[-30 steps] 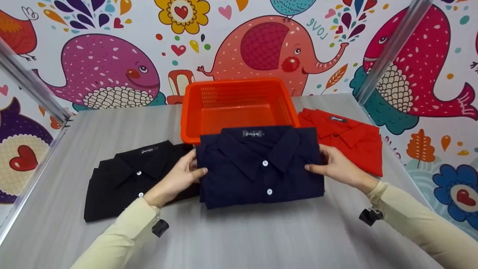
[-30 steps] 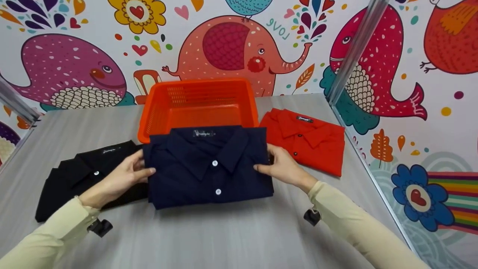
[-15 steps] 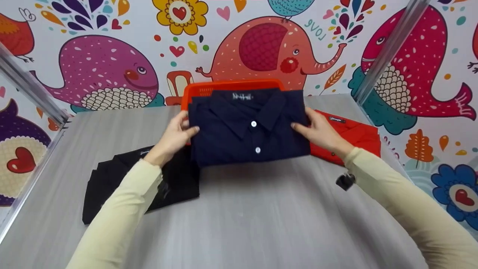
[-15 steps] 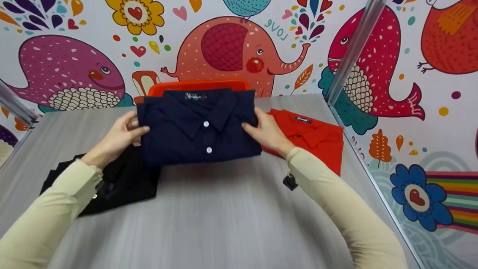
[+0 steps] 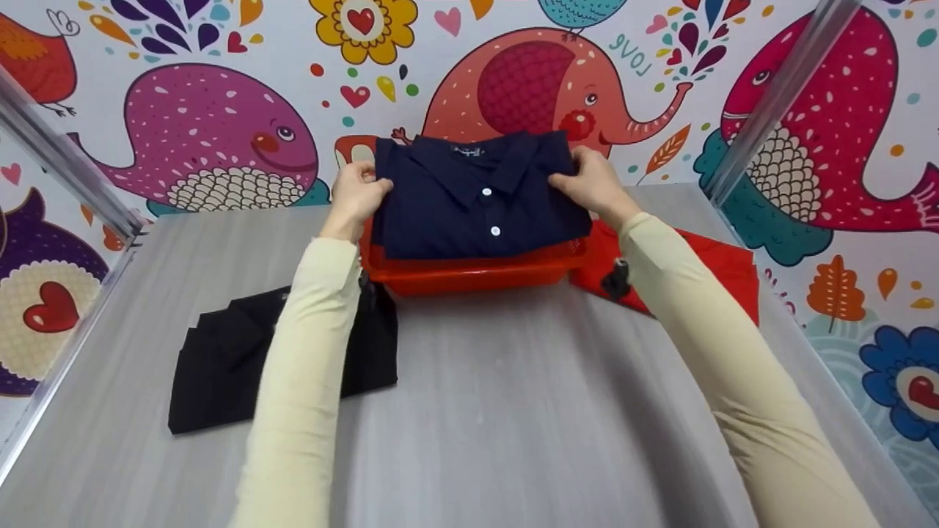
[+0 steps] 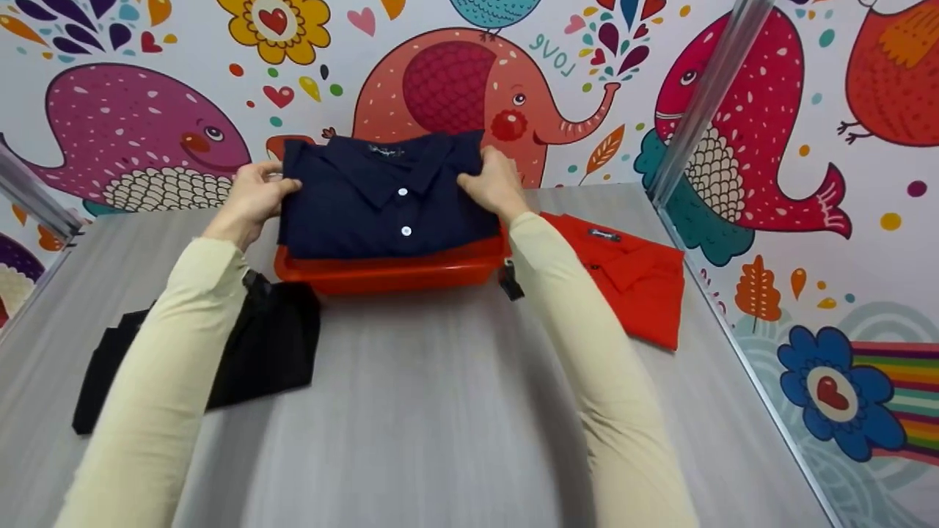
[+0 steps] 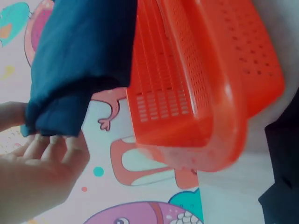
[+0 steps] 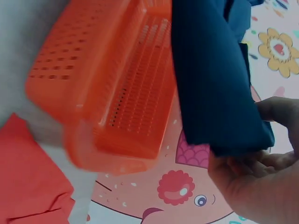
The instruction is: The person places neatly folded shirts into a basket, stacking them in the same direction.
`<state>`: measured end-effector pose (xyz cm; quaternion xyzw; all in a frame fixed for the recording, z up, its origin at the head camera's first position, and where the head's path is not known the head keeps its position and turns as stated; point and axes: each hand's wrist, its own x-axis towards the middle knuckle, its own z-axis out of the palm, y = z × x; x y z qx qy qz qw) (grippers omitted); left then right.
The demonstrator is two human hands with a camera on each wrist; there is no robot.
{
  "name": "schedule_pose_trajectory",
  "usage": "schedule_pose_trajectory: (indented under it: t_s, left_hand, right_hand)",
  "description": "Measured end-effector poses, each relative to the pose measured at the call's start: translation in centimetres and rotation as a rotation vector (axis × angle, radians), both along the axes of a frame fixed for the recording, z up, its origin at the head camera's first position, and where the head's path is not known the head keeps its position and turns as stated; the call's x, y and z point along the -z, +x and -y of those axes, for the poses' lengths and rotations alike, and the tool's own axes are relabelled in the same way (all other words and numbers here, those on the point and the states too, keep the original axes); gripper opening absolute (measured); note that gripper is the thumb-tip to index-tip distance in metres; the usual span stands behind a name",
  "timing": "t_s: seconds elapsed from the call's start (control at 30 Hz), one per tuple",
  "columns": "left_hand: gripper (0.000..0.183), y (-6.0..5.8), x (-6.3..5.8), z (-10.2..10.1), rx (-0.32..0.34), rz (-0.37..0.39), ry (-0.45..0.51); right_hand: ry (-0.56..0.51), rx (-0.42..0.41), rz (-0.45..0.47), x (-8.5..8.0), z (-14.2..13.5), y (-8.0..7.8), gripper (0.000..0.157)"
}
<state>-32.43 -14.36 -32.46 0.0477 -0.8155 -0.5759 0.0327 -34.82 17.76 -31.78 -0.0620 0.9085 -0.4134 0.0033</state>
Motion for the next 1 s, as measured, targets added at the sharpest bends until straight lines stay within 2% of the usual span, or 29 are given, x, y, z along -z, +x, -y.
schedule_pose_trajectory:
  t_s: [0.1, 0.2, 0.3, 0.4, 0.47, 0.6, 0.67, 0.73, 0.83, 1.0]
  left_hand:
    - [0.026, -0.8, 0.1, 0.1, -0.005, 0.007, -0.094]
    - [0.016, -1.4, 0.3, 0.4, -0.006, 0.006, -0.174]
    - [0.005, -1.6, 0.5, 0.8, -0.004, -0.002, -0.223]
    - [0.011, -1.8, 0.6, 0.8, -0.012, -0.005, -0.272]
    - [0.007, -1.8, 0.7, 0.7, -0.012, -0.004, -0.301]
    - [0.044, -1.6, 0.7, 0.9, 0.006, 0.028, -0.227]
    - [0.054, -1.4, 0.6, 1.4, 0.016, 0.038, -0.188]
    - [0.056, -1.2, 0.6, 2.0, 0.027, 0.033, -0.176]
    - [0.052, -0.8, 0.8, 2.9, 0.026, 0.016, -0.209]
    - [0.046, -0.3, 1.4, 3.8, -0.004, 0.001, -0.222]
  right_hand:
    - [0.003, 0.009, 0.05, -0.5, 0.3, -0.7, 0.037]
    - [-0.013, 0.023, 0.082, -0.8, 0.6, -1.2, 0.03]
    - [-0.025, 0.042, 0.083, -0.9, 1.0, -1.5, 0.022]
    - [-0.019, 0.048, 0.069, -0.8, 1.2, -1.7, 0.02]
    - [-0.008, 0.053, 0.06, -0.5, 1.2, -1.8, 0.02]
    - [0.001, 0.066, 0.052, 0.2, 0.6, -1.6, 0.028]
    - [-0.014, 0.082, 0.051, 0.6, 0.0, -1.4, 0.032]
    - [-0.046, 0.099, 0.048, 1.0, -0.7, -1.3, 0.031]
    - [-0.066, 0.12, 0.032, 1.5, -1.6, -1.2, 0.026]
    - [-0.068, 0.098, 0.029, 2.1, -2.3, -0.8, 0.022]
